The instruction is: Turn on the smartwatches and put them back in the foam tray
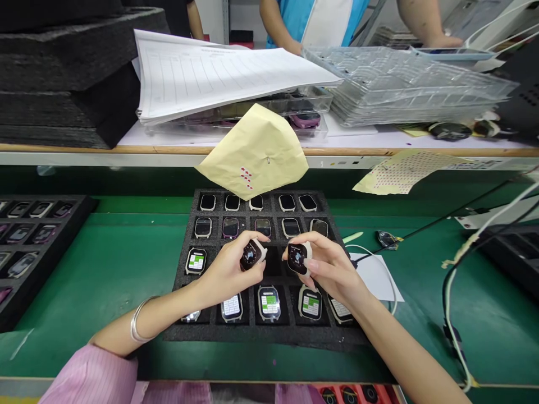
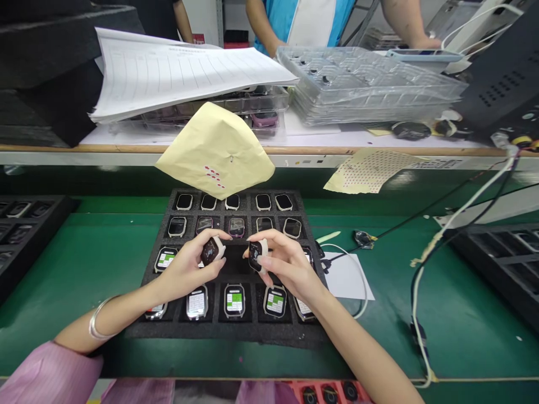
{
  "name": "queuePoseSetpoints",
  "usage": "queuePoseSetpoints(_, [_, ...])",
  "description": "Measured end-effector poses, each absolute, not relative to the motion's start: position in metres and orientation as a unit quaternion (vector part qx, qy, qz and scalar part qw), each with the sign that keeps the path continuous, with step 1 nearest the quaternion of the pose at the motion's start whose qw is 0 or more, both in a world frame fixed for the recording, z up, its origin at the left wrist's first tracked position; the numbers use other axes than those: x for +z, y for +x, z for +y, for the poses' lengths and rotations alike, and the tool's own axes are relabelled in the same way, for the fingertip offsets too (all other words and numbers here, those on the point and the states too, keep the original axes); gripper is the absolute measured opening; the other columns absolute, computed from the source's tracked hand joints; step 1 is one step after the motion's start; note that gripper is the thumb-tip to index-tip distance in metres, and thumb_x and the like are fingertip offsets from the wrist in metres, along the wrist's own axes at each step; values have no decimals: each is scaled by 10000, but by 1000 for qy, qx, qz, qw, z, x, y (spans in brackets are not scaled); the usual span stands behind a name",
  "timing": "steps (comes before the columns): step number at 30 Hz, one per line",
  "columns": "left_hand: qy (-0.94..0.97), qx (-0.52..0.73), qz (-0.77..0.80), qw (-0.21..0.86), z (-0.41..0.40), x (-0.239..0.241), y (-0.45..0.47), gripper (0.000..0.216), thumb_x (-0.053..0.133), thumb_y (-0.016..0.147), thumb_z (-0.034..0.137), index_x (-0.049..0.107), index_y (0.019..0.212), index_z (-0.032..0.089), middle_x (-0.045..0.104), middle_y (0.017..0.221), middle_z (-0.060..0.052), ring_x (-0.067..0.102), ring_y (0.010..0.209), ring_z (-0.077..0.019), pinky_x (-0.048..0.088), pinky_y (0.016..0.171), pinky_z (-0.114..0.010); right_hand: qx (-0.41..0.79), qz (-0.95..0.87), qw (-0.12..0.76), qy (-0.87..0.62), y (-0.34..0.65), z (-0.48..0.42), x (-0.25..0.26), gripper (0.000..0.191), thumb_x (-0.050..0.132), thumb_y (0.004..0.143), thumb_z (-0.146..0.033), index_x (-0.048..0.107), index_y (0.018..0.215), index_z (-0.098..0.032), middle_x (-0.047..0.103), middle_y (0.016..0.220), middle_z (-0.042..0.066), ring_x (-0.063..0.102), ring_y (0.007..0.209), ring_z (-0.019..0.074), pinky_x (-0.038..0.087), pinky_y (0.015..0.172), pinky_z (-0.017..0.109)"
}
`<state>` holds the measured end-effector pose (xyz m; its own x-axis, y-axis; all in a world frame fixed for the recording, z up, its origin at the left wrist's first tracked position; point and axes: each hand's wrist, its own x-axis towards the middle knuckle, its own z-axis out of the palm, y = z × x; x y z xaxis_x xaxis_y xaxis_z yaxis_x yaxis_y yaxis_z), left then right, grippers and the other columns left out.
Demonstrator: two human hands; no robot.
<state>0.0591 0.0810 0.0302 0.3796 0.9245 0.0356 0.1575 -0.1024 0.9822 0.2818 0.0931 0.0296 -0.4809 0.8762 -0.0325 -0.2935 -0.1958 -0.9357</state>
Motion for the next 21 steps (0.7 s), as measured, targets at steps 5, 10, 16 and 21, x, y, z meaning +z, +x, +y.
queuePoseSetpoints(5, [545,391,388,632,81,27,59,389,664,803,212,504,1157,213,505,829,25,502,689,-113,443,611,-229,739,-469,370,-312,281,91,31,446,660,863,-263,566,1296,-207,701,1035,125,616,530,128,479,451,238])
queuePoseSetpoints(10, [371,402,371,750,82,31,62,320,607,837,230,512,1136,167,621,968,-63,624,918,-202,550,778,-345,749,-469,354,-307,281,91,30,539,682,839,-281,502,1342,-205,654,1151,142,625,599,135,487,470,236])
queuePoseSetpoints(16, [357,397,389,751,81,27,62,278,559,862,195,520,1135,159,675,987,-84,653,969,-231,567,806,-372,669,-532,351,-383,279,89,28,443,657,857,-243,554,1287,-223,653,951,52,579,576,104,479,468,205])
queuePoseSetpoints(21, [381,397,389,739,81,22,61,324,552,871,195,505,1192,194,676,950,-51,681,902,-216,578,772,-354,643,-547,347,-409,278,89,27,467,622,871,-235,542,1330,-262,673,1007,51,622,557,115,490,458,220])
